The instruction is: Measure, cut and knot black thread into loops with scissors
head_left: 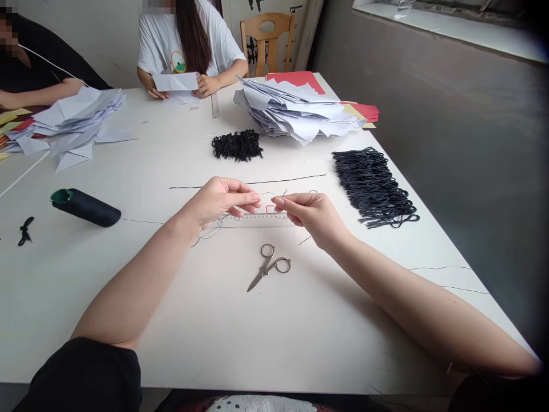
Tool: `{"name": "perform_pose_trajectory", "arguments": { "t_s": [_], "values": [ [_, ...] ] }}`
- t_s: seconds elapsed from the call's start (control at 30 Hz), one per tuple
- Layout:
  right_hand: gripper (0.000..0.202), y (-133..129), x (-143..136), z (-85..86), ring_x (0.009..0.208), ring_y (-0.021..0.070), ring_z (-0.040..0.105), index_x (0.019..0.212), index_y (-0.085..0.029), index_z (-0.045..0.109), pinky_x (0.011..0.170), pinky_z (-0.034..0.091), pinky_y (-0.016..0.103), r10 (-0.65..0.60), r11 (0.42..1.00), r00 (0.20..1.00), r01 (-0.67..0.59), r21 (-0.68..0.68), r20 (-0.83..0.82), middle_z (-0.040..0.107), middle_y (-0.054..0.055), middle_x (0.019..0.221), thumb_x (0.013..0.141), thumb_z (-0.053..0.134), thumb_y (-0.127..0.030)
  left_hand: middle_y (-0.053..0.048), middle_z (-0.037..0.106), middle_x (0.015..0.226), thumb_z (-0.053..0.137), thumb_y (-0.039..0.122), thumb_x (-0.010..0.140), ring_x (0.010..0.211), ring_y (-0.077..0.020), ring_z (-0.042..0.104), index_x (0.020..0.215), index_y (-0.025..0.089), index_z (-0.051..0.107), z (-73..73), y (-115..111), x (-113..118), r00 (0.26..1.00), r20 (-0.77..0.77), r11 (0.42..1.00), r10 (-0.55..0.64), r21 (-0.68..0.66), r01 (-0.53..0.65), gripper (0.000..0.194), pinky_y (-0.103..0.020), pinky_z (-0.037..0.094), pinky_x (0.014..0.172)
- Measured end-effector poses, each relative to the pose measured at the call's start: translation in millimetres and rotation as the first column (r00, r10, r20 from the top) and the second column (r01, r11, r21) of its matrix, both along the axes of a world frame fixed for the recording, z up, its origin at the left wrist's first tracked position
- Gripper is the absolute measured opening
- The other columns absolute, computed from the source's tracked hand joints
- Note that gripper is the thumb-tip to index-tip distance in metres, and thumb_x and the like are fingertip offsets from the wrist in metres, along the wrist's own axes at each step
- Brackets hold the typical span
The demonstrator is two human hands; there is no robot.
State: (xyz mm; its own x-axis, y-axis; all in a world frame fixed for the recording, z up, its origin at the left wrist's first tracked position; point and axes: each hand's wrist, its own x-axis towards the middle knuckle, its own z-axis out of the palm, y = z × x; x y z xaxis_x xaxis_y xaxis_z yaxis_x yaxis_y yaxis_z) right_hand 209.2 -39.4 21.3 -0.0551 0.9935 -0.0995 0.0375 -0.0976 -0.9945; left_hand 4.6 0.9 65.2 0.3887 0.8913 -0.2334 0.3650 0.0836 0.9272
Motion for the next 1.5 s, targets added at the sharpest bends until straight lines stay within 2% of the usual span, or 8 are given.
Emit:
{"name": "perform_pose_trajectory", "arguments": {
  "t_s": [0.1,0.23,0.43,0.73,0.97,1.23,1.33,1.5],
  "values": [
    [0.033,-3.6,-7.2,-8.8,0.059,0.0093,0.041,0.074,-0.018,0.076,0.054,0.031,0.027,0.054,0.995,0.998,-0.056,-0.086,-0.032,0.063,0.003,0.07,0.066,0.078,-0.05,-0.007,0.071,0.089,0.077,0.045,0.068,0.087,-0.0199,0.062,0.077,0.019,0.075,-1.6,0.7,0.1,1.0,-0.002,0.997,0.025,0.069,-0.025,0.028,-0.028,0.046,0.067],
    [0.022,-9.5,-16.2,-15.0,0.083,0.0147,0.052,0.074,-0.023,0.076,0.065,0.038,0.028,0.12,0.993,0.983,-0.119,0.014,-0.141,0.068,0.005,0.098,0.068,0.078,-0.044,-0.005,0.07,0.089,0.077,0.043,0.069,0.094,-0.0211,0.06,0.076,0.021,0.076,1.1,-2.6,1.8,1.0,-0.029,0.993,-0.011,0.121,0.015,0.023,-0.034,0.043,0.087],
    [0.026,-11.8,-18.7,-13.5,0.065,0.0117,0.044,0.072,-0.021,0.076,0.065,0.038,0.031,0.021,0.999,0.97,-0.03,-0.034,-0.244,0.057,0.001,0.068,0.068,0.078,-0.047,-0.005,0.071,0.088,0.076,0.04,0.071,0.096,-0.0225,0.061,0.077,0.02,0.076,-2.1,-6.3,7.3,0.999,0.025,0.995,-0.04,0.097,0.037,0.021,-0.038,0.042,0.094],
    [0.02,-11.4,-18.7,-9.7,0.06,0.0097,0.032,0.074,-0.021,0.076,0.061,0.03,0.029,-0.066,0.998,0.93,0.057,-0.034,-0.363,0.045,-0.002,0.062,0.07,0.078,-0.041,-0.008,0.072,0.093,0.076,0.037,0.073,0.1,-0.0236,0.063,0.083,0.015,0.072,-21.8,-8.3,20.4,0.98,0.196,0.999,-0.035,0.007,0.034,0.025,-0.04,0.042,0.097],
    [0.02,-12.0,-16.1,-4.9,0.064,0.0105,0.034,0.073,-0.023,0.074,0.059,0.026,0.028,-0.059,0.998,0.948,0.056,-0.019,-0.312,0.055,0.0,0.075,0.071,0.076,-0.043,-0.004,0.066,0.1,0.062,0.031,0.084,0.103,-0.0183,0.059,0.093,0.018,0.061,-32.0,-17.4,29.6,0.912,0.401,0.989,-0.083,-0.079,0.125,0.016,-0.036,0.038,0.099],
    [0.022,-14.6,-16.0,-5.3,0.062,0.011,0.036,0.073,-0.022,0.072,0.056,0.025,0.028,-0.026,0.999,0.949,0.018,-0.03,-0.315,0.052,-0.001,0.065,0.075,0.072,-0.044,0.002,0.046,0.067,0.061,0.038,0.084,0.062,-0.0099,0.048,0.081,0.017,0.058,-37.9,-26.4,40.5,0.864,0.496,0.981,-0.082,-0.114,0.159,0.022,-0.027,0.044,0.07],
    [0.022,-14.7,-16.8,-7.7,0.061,0.0097,0.033,0.072,-0.022,0.072,0.055,0.025,0.027,-0.062,0.997,0.929,0.043,-0.058,-0.365,0.054,-0.001,0.07,0.07,0.077,-0.043,0.007,0.029,0.057,0.06,0.044,0.085,0.047,-0.0066,0.026,0.08,0.017,0.056,-37.7,-28.9,41.5,0.887,0.46,0.985,-0.048,-0.125,0.118,0.028,-0.023,0.03,0.048],
    [0.02,-14.4,-18.2,-7.4,0.061,0.009,0.031,0.076,-0.021,0.074,0.056,0.029,0.026,-0.04,0.999,0.915,0.03,-0.032,-0.401,0.052,-0.001,0.073,0.073,0.075,-0.041,0.009,0.021,0.051,0.058,0.05,0.085,0.041,-0.0056,0.014,0.073,0.02,0.051,-40.7,-29.7,41.2,0.904,0.427,0.996,-0.005,-0.077,0.042,0.034,-0.022,0.013,0.04]
  ]
}}
